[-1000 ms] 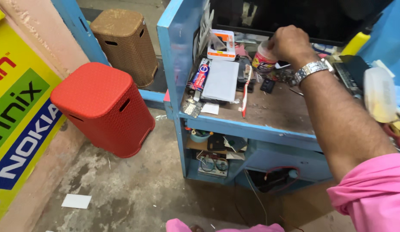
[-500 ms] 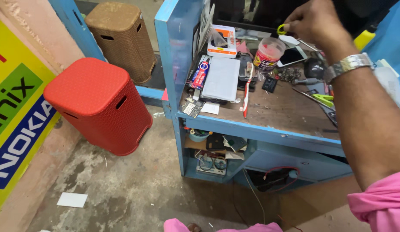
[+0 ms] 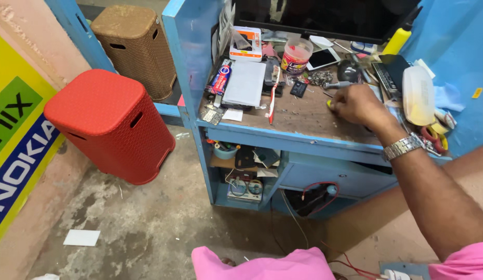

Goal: The person disassembles and repairs a mobile phone by removing the back panel, checking components, and using a small screwdriver and rubber bands to secure the device.

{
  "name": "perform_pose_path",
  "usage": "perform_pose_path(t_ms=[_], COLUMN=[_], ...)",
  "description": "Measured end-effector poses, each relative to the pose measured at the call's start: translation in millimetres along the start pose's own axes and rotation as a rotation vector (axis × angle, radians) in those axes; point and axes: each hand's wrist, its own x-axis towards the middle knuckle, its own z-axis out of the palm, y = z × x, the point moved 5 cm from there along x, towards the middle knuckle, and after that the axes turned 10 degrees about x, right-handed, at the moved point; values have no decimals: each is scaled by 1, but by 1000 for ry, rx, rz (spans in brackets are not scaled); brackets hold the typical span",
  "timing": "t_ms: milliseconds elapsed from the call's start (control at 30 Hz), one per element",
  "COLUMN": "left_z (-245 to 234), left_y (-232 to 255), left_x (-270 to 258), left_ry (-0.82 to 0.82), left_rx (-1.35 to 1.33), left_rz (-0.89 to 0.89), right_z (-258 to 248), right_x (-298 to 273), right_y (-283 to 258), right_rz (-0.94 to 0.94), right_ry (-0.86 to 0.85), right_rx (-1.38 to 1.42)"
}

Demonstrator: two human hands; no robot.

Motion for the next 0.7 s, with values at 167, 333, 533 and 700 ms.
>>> perform_pose_path(t_ms=[167, 333, 533, 700], left_z=[6, 4, 12, 29], left_y=[-4, -27, -2, 50], left_x=[-6, 6, 6, -20], left_ry=[4, 18, 33, 90], left_rx=[-8, -39, -104, -169], left_rz=[37, 94, 171, -26], right_z=[-6, -5, -11, -15], right_x=[-1, -12, -33, -45], right_y=[17, 18, 7, -7], right_rz=[24, 55, -13, -138], right_ry=[55, 104, 108, 174], right_rx=[109, 220, 14, -119])
